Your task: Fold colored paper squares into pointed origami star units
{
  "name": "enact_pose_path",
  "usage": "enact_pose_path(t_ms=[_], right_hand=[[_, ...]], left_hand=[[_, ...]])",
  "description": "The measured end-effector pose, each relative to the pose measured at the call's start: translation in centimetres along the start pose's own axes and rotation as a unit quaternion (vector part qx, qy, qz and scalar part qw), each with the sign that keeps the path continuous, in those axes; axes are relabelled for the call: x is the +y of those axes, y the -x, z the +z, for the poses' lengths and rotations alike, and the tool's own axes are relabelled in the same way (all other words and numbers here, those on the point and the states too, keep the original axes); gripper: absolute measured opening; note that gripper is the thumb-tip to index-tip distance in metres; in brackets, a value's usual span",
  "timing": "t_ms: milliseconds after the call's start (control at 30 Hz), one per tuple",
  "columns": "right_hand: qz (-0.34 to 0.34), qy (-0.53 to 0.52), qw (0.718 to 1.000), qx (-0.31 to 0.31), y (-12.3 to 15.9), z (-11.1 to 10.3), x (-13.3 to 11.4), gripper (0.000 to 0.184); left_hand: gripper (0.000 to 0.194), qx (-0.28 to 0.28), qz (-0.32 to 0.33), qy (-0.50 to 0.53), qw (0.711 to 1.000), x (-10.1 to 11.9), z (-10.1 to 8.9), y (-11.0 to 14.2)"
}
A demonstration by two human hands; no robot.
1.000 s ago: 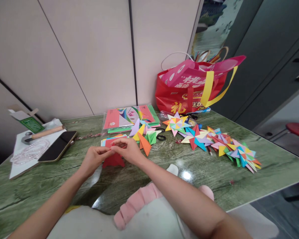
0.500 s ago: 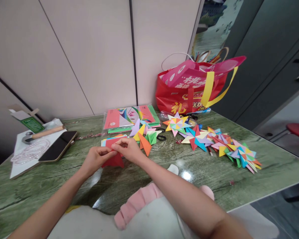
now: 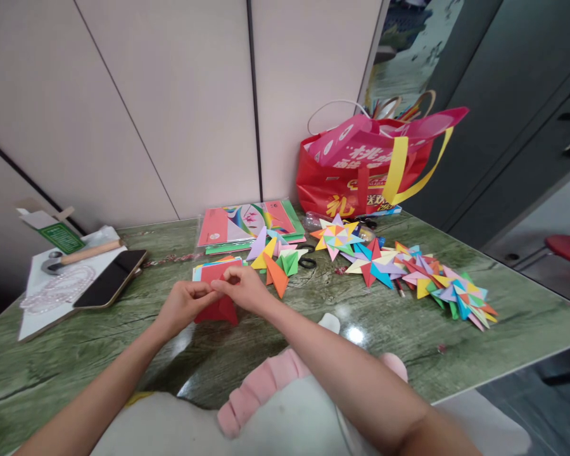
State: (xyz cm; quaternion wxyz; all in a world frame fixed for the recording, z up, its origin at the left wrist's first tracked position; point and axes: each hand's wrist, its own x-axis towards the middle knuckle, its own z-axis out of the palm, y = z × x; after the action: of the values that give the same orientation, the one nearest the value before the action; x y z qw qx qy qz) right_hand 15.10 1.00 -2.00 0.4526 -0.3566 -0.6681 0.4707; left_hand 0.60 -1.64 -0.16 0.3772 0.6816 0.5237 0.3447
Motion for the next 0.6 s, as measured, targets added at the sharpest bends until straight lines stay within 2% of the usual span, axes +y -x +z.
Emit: enact_pose_path(t_ms=[133,233,333,433,600], right_hand=[[0.041,-0.041,0.998,0.02,0.1,0.1,0.0,0.036],[0.08,-0.095,0.992,0.019,0.1,0.2,-0.1,0.032],[0.116,-0.138,0.984,0.006,0.1,0.2,-0.1,0.026],[0.124,-0.17,0.978,0.008,0.1,0.2,0.1,0.026],[0.152,-0.196,0.968,0.038,0.0,0.2,0.4,0.027]], left_hand=[[0.038,-0.01,0.007,-0.01,1.0,0.3,0.0,0.0],[0.037,-0.003,-0.01,0.007,1.0,0.1,0.0,0.0],[0.034,0.019,-0.047,0.084,0.995,-0.4,-0.1,-0.1],[0.031,0.047,-0.076,0.173,0.981,-0.9,-0.1,-0.3],[0.029,0.062,-0.105,0.226,0.966,-0.8,0.0,-0.4]])
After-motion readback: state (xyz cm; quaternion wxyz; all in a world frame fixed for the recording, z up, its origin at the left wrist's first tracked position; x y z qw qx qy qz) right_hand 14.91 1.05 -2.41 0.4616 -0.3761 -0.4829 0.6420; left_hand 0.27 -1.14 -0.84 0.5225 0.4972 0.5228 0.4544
